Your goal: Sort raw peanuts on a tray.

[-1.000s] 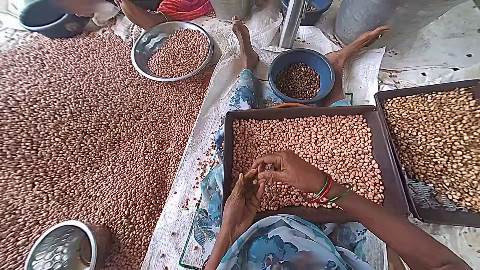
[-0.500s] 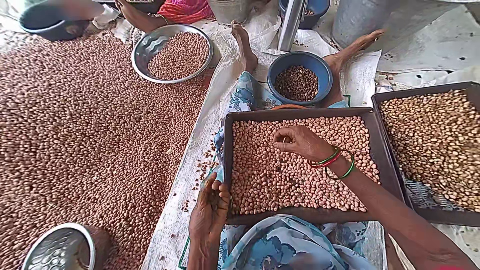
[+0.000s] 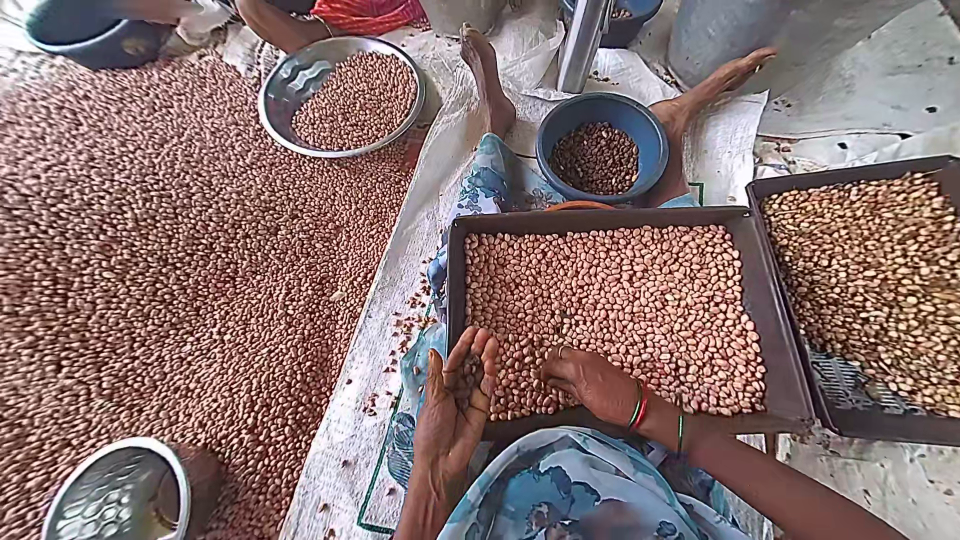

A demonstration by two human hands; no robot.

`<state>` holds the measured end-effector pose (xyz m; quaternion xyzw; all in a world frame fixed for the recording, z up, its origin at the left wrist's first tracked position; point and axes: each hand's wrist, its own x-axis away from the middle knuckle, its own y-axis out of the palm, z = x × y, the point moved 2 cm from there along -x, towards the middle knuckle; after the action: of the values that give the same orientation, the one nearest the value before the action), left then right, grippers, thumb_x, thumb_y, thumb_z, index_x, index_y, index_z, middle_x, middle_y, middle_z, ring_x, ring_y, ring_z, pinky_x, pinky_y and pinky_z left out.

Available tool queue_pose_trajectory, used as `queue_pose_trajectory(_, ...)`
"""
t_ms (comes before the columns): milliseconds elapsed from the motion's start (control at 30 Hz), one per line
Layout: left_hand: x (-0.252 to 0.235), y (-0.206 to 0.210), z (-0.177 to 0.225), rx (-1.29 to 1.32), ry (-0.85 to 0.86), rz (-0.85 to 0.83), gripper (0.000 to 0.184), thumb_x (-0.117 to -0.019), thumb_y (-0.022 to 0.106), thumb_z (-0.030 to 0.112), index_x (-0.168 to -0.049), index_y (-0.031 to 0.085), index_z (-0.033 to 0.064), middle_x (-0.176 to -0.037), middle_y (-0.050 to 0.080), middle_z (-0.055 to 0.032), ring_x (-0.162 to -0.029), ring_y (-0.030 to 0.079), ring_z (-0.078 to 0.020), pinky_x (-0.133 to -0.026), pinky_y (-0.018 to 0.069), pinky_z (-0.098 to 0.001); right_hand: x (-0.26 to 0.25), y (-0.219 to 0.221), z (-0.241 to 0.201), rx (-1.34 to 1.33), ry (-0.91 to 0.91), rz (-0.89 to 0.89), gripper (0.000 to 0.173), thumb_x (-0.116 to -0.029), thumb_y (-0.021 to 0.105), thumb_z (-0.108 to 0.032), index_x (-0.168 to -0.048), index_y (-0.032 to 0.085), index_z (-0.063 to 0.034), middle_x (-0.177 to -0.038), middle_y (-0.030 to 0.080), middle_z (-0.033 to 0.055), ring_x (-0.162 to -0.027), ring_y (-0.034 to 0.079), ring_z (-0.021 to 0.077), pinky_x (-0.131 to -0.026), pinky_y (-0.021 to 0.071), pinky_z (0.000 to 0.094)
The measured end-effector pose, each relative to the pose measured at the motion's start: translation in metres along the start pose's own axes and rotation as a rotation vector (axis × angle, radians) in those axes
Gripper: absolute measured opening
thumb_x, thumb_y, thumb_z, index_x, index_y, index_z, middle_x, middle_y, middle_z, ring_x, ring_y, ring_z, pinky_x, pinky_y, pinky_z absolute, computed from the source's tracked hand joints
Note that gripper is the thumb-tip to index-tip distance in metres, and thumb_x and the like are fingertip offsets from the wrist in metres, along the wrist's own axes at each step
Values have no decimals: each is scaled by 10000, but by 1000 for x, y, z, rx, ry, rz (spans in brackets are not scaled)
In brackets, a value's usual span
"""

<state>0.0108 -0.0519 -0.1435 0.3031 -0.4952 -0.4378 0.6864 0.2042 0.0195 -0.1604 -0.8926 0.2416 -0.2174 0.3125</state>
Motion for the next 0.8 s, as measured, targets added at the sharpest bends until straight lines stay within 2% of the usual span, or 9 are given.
queue_pose_trajectory(100, -4, 4, 0, 42, -9, -6, 711, -1097, 139, 488, -1213, 645, 3, -1141, 750, -135, -1050, 743, -222, -889, 616, -310, 20, -26, 5, 58, -11, 224, 166, -966, 596, 14, -1017, 748, 56, -1009, 718, 257, -965, 713, 413, -850, 574, 511)
queue_pose_trajectory(167, -5, 4, 5, 35, -5, -33, 700, -1102, 152, 468, -1187, 674, 9, -1108, 759, -130, -1008, 754, -215, -855, 628, -314, 57, -73, 17, 190, 75, 563, 125, -928, 645, 8, -972, 759, 36, -969, 727, 232, -888, 721, 391, -787, 582, 522)
queue_pose_trajectory(267, -3, 1, 17, -317, 86, -32, 553, -1124, 163, 279, -964, 651, 73, -816, 700, -6, -651, 681, -43, -572, 575, -157, 130, -140, 44, 448, 492, 824, 320, -942, 652, 21, -1261, 668, 37, -1334, 549, 360, -1137, 563, 601, -888, 421, 764)
queue_pose_trajectory(333, -2, -3, 23, -778, 141, -109, 410, -1072, 373, 157, -822, 697, 154, -646, 613, 114, -499, 509, 62, -466, 421, -90, 160, -145, 63, 474, 683, 715, 300, -936, 693, 15, -1231, 669, 60, -1223, 591, 399, -1086, 579, 636, -871, 416, 788)
queue_pose_trajectory(400, -3, -2, 20, -1184, 47, -244, 301, -1016, 458, 181, -803, 664, 232, -591, 514, 208, -482, 415, 101, -461, 351, -87, 162, -123, 68, 325, 747, 364, 247, -956, 706, -66, -1166, 702, 63, -969, 695, 319, -893, 680, 508, -809, 504, 673)
queue_pose_trajectory(500, -5, 4, 4, -1352, -125, -369, 237, -1013, 453, 124, -900, 660, 145, -610, 455, 209, -510, 388, 101, -490, 336, -95, 113, -74, 47, 105, 966, -61, 740, -923, 780, -282, -1429, 398, 100, -1160, 639, 321, -1122, 635, 475, -987, 474, 591)
queue_pose_trajectory(667, -14, 12, -4, -879, -148, -399, 323, -1030, 402, 129, -1087, 715, 185, -637, 575, 158, -461, 414, 90, -425, 330, -79, 36, -57, 33, -437, 587, 283, 948, -904, 755, -96, -1610, 137, 39, -1501, 460, 307, -1320, 559, 330, -1117, 438, 415)
queue_pose_trajectory(733, -15, 13, 5, -636, -106, -388, 255, -1028, 481, 145, -1124, 717, 142, -738, 633, 103, -518, 497, 70, -463, 399, -75, 22, -73, 38, -659, 355, 478, 815, -916, 730, -50, -1599, 285, -72, -1416, 580, 201, -1055, 700, 202, -902, 573, 332)
queue_pose_trajectory(800, -14, 8, 20, -395, -97, -378, 199, -975, 611, 104, -1136, 724, 75, -868, 704, 12, -635, 626, 1, -560, 509, -111, 25, -98, 38, -543, 244, 580, 472, -965, 667, -33, -1422, 551, -16, -1276, 679, 158, -934, 730, 169, -812, 600, 316)
